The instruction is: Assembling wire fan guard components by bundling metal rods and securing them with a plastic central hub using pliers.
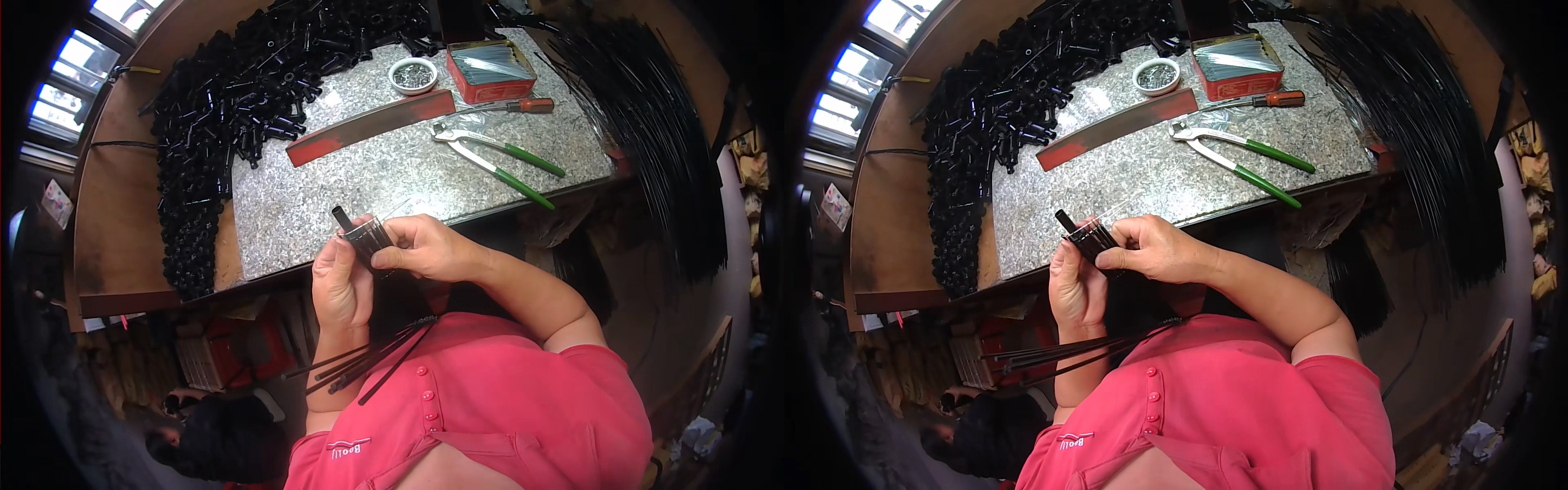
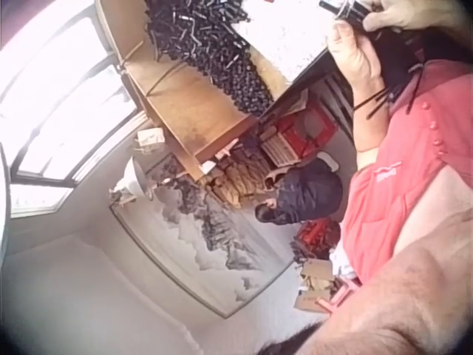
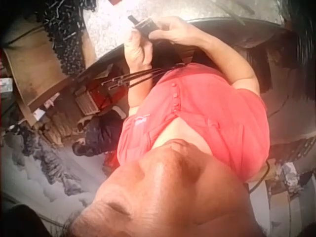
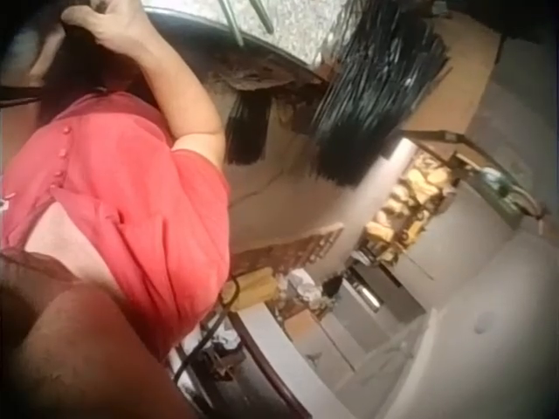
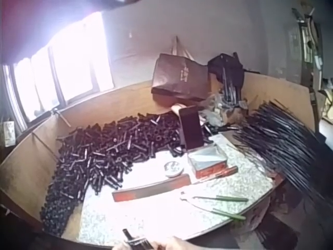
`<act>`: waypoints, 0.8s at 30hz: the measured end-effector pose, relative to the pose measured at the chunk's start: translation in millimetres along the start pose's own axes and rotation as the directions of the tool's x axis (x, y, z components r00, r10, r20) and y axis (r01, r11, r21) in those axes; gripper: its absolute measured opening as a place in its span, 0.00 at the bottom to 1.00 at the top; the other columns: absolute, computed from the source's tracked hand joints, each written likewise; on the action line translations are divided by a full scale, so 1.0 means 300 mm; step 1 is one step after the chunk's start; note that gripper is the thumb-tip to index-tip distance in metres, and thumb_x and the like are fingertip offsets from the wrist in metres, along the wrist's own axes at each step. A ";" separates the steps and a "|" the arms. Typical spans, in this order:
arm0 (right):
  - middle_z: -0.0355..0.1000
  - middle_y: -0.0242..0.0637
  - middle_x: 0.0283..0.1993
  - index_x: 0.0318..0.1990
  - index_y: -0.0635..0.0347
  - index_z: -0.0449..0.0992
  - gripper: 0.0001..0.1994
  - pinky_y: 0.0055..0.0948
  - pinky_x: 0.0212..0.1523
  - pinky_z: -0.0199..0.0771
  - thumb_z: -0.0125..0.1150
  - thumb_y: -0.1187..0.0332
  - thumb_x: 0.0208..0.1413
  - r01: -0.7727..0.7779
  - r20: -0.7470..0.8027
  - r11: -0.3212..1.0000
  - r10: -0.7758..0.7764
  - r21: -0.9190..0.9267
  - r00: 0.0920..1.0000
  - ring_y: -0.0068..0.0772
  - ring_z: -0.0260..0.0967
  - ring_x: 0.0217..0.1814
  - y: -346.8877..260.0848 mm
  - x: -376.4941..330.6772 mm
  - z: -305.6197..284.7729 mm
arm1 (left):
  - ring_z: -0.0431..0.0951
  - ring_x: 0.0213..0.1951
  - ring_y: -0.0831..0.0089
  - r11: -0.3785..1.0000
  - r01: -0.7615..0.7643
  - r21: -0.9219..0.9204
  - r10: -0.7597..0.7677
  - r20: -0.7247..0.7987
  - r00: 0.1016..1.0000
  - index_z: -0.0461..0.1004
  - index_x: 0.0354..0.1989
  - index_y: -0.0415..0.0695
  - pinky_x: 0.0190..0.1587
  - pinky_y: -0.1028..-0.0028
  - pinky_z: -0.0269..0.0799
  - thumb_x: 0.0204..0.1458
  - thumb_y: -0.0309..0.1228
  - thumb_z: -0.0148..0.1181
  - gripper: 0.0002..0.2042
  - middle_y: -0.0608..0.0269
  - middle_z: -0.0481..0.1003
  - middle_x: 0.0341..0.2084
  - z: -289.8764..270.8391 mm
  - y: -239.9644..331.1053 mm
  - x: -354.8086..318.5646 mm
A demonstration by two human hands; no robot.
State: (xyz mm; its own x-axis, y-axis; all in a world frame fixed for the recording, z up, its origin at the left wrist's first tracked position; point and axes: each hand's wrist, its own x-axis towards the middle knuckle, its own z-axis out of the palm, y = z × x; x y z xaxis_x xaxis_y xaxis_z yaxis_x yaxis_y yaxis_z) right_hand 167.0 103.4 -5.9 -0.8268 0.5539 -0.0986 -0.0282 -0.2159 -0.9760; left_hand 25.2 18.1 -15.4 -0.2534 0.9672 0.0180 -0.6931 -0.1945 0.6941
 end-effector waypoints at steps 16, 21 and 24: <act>0.67 0.26 0.24 0.31 0.64 0.72 0.12 0.21 0.29 0.62 0.57 0.62 0.57 0.046 0.052 0.999 -0.046 -0.009 0.998 0.14 0.59 0.29 -0.023 -0.003 -0.007 | 0.73 0.47 0.67 0.997 -0.073 0.025 0.075 -0.090 0.993 0.70 0.48 0.34 0.54 0.68 0.65 0.61 0.33 0.46 0.15 0.53 0.72 0.47 0.053 -0.023 -0.011; 0.68 0.26 0.24 0.34 0.62 0.73 0.11 0.20 0.27 0.62 0.55 0.62 0.58 0.049 0.085 0.999 -0.050 0.011 0.995 0.13 0.60 0.27 -0.029 -0.008 -0.014 | 0.74 0.46 0.68 0.998 -0.069 0.005 0.069 -0.090 0.993 0.69 0.49 0.33 0.52 0.70 0.68 0.61 0.33 0.45 0.16 0.54 0.72 0.46 0.066 -0.020 -0.009; 0.68 0.25 0.24 0.35 0.61 0.73 0.11 0.19 0.24 0.61 0.55 0.62 0.58 -0.013 0.090 1.000 0.013 0.003 0.996 0.13 0.60 0.25 -0.033 -0.010 -0.026 | 0.74 0.45 0.69 0.999 -0.049 -0.016 0.047 -0.074 0.996 0.68 0.50 0.33 0.50 0.71 0.69 0.61 0.33 0.45 0.16 0.54 0.73 0.45 0.068 -0.020 -0.010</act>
State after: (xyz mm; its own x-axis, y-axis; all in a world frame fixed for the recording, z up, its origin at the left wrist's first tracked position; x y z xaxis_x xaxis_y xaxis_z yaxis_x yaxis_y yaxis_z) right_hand 174.3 110.1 2.4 -0.8740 0.4769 -0.0931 -0.0194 -0.2257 -0.9740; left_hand 43.9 19.6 -4.8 -0.3349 0.9422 -0.0020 -0.6907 -0.2441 0.6807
